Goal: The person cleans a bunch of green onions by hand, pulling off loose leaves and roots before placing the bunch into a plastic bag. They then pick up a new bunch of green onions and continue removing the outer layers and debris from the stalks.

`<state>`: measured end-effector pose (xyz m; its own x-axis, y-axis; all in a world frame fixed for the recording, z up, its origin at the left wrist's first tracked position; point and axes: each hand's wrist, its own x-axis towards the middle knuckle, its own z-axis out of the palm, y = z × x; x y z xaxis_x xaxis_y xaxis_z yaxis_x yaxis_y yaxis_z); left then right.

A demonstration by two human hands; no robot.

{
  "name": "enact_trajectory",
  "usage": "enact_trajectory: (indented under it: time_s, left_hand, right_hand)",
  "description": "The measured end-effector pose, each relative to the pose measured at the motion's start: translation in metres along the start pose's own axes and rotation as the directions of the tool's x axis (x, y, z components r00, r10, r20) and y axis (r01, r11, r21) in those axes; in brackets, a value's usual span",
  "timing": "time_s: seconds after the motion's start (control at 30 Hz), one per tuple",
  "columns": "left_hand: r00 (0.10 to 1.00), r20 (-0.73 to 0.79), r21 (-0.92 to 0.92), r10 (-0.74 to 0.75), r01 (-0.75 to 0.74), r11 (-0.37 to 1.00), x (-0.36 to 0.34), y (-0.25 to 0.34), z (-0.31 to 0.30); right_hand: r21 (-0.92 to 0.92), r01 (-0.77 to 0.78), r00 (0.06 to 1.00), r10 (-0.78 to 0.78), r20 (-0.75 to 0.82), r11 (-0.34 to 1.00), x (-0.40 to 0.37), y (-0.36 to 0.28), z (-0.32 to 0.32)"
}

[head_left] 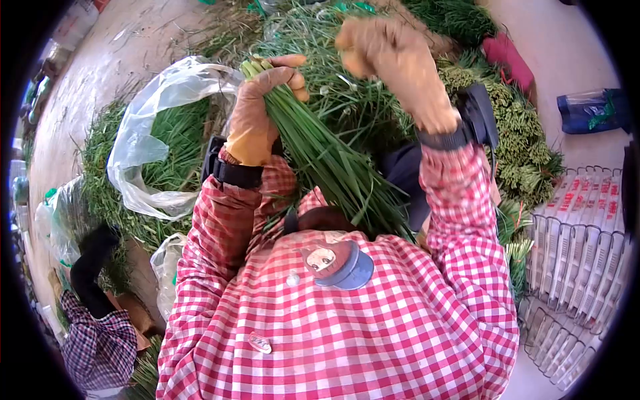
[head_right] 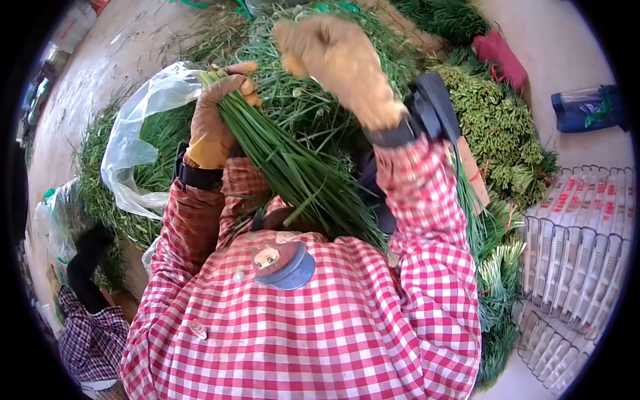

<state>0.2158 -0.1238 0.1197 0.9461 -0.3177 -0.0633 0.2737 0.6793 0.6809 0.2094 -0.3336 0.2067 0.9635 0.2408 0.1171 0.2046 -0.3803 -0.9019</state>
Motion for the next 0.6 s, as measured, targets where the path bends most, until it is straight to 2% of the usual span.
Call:
enact_trajectory:
  time_s: [0.07, 0.1, 0.13, 0.2, 0.27, 0.3, 0.33, 0.37, 0.4, 0.47, 0.5, 0.53, 0.6]
  left_hand:
    - [0.998, -0.047, 0.124, 0.04, -0.034, 0.992, -0.002, 0.016, 0.017]
    - [0.996, -0.07, 0.181, 0.053, -0.039, 0.983, -0.005, 0.021, 0.026]
    - [0.995, -0.073, 0.208, 0.068, -0.052, 0.977, -0.006, 0.023, 0.031]
    - [0.991, -0.078, 0.258, 0.112, -0.088, 0.962, -0.003, 0.027, 0.037]
    - [0.995, -0.096, 0.299, 0.03, 0.0, 0.954, -0.007, 0.032, 0.04]
    - [0.994, -0.11, 0.353, 0.003, 0.037, 0.935, -0.009, 0.032, 0.041]
    - [0.992, -0.122, 0.406, -0.026, 0.074, 0.911, -0.01, 0.033, 0.042]
    - [0.988, -0.101, 0.394, -0.113, 0.144, 0.908, -0.014, 0.035, 0.041]
    - [0.993, -0.04, 0.354, -0.11, 0.117, 0.928, -0.016, 0.036, 0.038]
    - [0.991, 0.084, 0.262, -0.1, 0.075, 0.962, -0.02, 0.035, 0.032]
    - [0.994, 0.105, 0.273, -0.014, -0.015, 0.962, -0.021, 0.035, 0.032]
    - [0.993, 0.117, 0.254, 0.035, -0.064, 0.965, -0.017, 0.036, 0.027]
    - [0.981, 0.141, 0.22, 0.136, -0.165, 0.962, -0.003, 0.039, 0.018]
  right_hand:
    - [-0.347, -0.104, 0.986, 0.143, 0.089, 0.932, -0.02, -0.038, 0.017]
    - [-0.416, 0.02, 0.989, 0.044, 0.143, 0.909, -0.027, -0.037, 0.025]
    - [-0.373, 0.155, 0.98, -0.094, 0.177, 0.915, -0.03, -0.032, 0.029]
    - [-0.398, 0.044, 0.972, 0.053, 0.23, 0.916, -0.026, -0.043, 0.025]
    - [-0.332, 0.151, 0.982, -0.102, 0.16, 0.931, -0.027, -0.037, 0.021]
    - [-0.351, 0.17, 0.981, -0.125, 0.146, 0.921, -0.025, -0.031, 0.018]
    - [-0.371, 0.267, 0.963, -0.228, 0.147, 0.889, -0.021, -0.027, 0.011]
    - [-0.531, 0.424, 0.89, -0.447, 0.092, 0.734, -0.012, -0.014, -0.001]
    - [-0.678, 0.515, 0.761, -0.643, 0.08, 0.525, 0.0, -0.001, -0.012]
    - [-0.539, 0.498, 0.664, -0.699, -0.267, 0.679, 0.025, -0.012, -0.033]
    - [-0.598, 0.195, 0.852, -0.436, -0.288, 0.777, 0.013, -0.031, -0.048]
    - [-0.725, 0.005, 0.931, -0.267, -0.247, 0.689, 0.006, -0.058, -0.047]
    - [-0.544, 0.185, 0.954, -0.282, -0.099, 0.819, -0.014, -0.046, -0.028]
